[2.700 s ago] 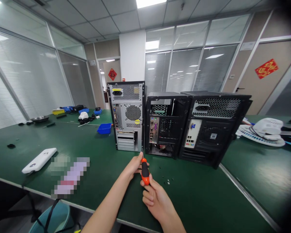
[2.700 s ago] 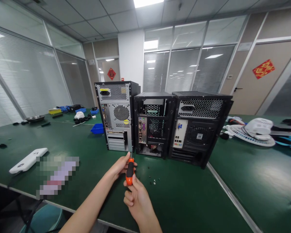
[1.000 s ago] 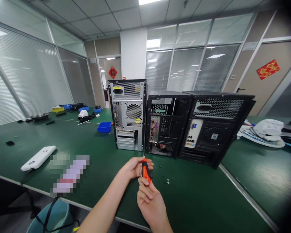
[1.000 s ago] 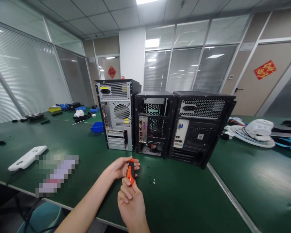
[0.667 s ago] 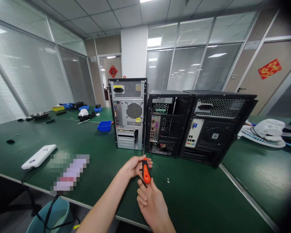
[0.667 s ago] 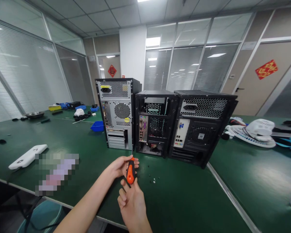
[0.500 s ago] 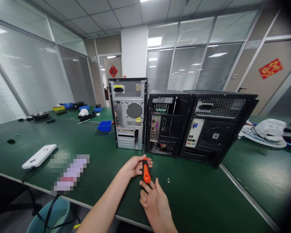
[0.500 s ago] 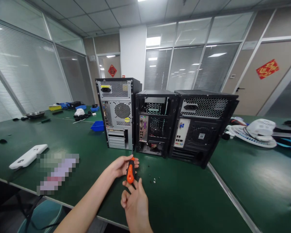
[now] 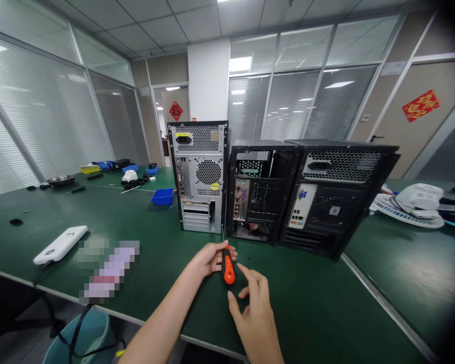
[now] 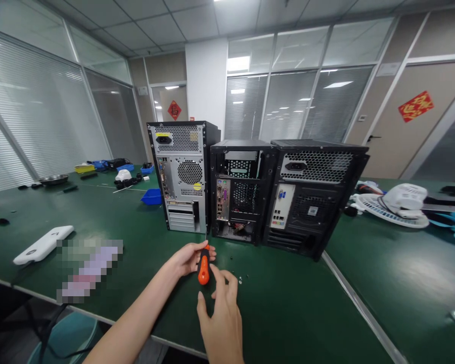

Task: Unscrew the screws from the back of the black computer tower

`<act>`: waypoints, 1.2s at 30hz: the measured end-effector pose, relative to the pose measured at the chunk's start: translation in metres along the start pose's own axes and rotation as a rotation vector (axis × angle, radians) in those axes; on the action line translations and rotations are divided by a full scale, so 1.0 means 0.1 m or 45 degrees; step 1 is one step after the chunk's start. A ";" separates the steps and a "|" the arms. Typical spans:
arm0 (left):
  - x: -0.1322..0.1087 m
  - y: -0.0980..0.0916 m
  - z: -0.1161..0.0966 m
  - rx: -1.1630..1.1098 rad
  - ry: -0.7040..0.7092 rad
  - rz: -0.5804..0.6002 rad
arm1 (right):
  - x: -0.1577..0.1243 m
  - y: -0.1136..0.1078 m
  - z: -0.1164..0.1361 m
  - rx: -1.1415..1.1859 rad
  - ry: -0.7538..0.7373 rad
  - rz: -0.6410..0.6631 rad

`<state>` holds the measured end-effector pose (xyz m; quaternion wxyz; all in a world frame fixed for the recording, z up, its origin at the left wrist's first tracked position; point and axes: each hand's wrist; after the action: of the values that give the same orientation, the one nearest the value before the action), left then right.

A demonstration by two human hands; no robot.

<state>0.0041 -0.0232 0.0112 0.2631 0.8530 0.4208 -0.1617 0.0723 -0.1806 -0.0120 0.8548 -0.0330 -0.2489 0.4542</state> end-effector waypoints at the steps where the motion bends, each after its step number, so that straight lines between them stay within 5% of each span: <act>1: 0.00 0.00 0.00 0.008 0.006 -0.003 | 0.01 -0.01 0.00 -0.113 -0.043 0.044; 7: 0.00 -0.01 0.02 0.062 0.042 -0.020 | 0.06 0.05 0.00 -0.569 -0.214 0.017; 36: -0.03 0.07 0.05 0.351 0.231 -0.186 | 0.34 0.07 0.17 -1.135 -0.367 0.357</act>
<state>0.0076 -0.0318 0.0110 0.0922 0.8592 0.4775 -0.1591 0.0754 -0.1525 0.0145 0.6449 -0.3658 -0.5281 0.4139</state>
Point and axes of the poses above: each hand's wrist, its own x-axis towards the middle knuckle, its own y-axis out of the palm, z = x × y, and after that the axes turned 6 degrees about x, right-handed
